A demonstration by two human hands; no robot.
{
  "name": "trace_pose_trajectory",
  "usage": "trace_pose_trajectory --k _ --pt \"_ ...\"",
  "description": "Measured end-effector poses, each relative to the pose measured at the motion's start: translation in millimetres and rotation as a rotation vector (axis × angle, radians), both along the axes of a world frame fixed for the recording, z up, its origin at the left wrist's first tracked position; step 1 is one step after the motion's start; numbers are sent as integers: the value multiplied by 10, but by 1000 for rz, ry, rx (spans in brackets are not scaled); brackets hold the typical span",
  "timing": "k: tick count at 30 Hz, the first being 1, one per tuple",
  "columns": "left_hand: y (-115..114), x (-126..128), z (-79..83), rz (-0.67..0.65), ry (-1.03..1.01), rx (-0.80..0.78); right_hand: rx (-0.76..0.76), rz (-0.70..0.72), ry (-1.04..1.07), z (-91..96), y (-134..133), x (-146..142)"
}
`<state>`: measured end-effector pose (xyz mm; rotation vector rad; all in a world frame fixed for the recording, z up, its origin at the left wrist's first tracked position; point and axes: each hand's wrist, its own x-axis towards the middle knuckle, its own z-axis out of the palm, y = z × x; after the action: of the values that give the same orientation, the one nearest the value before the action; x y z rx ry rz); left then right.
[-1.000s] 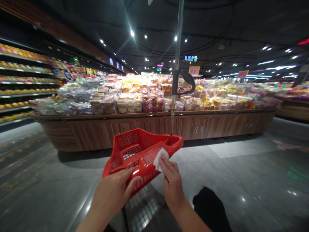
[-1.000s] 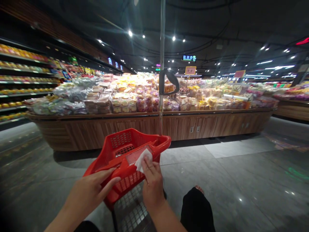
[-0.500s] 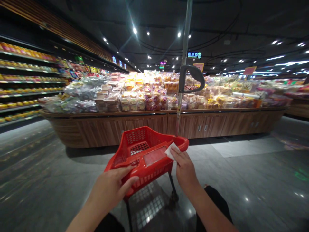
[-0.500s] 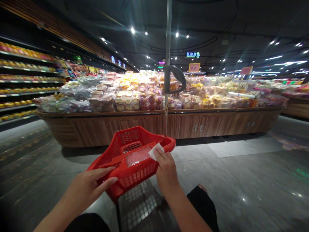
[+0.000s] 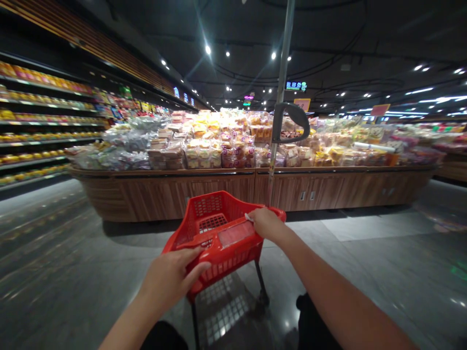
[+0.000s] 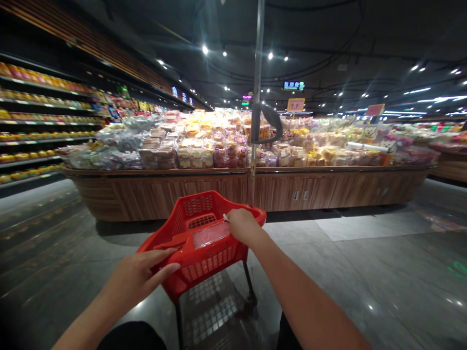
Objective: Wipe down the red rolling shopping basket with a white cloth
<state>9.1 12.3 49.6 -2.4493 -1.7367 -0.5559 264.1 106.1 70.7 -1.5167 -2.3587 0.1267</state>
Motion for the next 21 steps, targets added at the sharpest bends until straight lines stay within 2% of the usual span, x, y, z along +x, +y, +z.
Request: trace_pose_trajectory --k 3,8,16,19,21 --pt "7 -7 16 5 -23 -7 -82 75 -13 107 104 68" --pt "22 -46 18 -20 -24 -30 -129 173 -35 274 -9 280" --pt "80 -133 54 -29 -32 -50 -64 122 71 39 -29 86" --pt "88 -172 77 -41 -44 -86 -75 240 176 45 -149 232" --pt "89 -196 82 -53 -58 -99 -19 282 292 40 -246 387"
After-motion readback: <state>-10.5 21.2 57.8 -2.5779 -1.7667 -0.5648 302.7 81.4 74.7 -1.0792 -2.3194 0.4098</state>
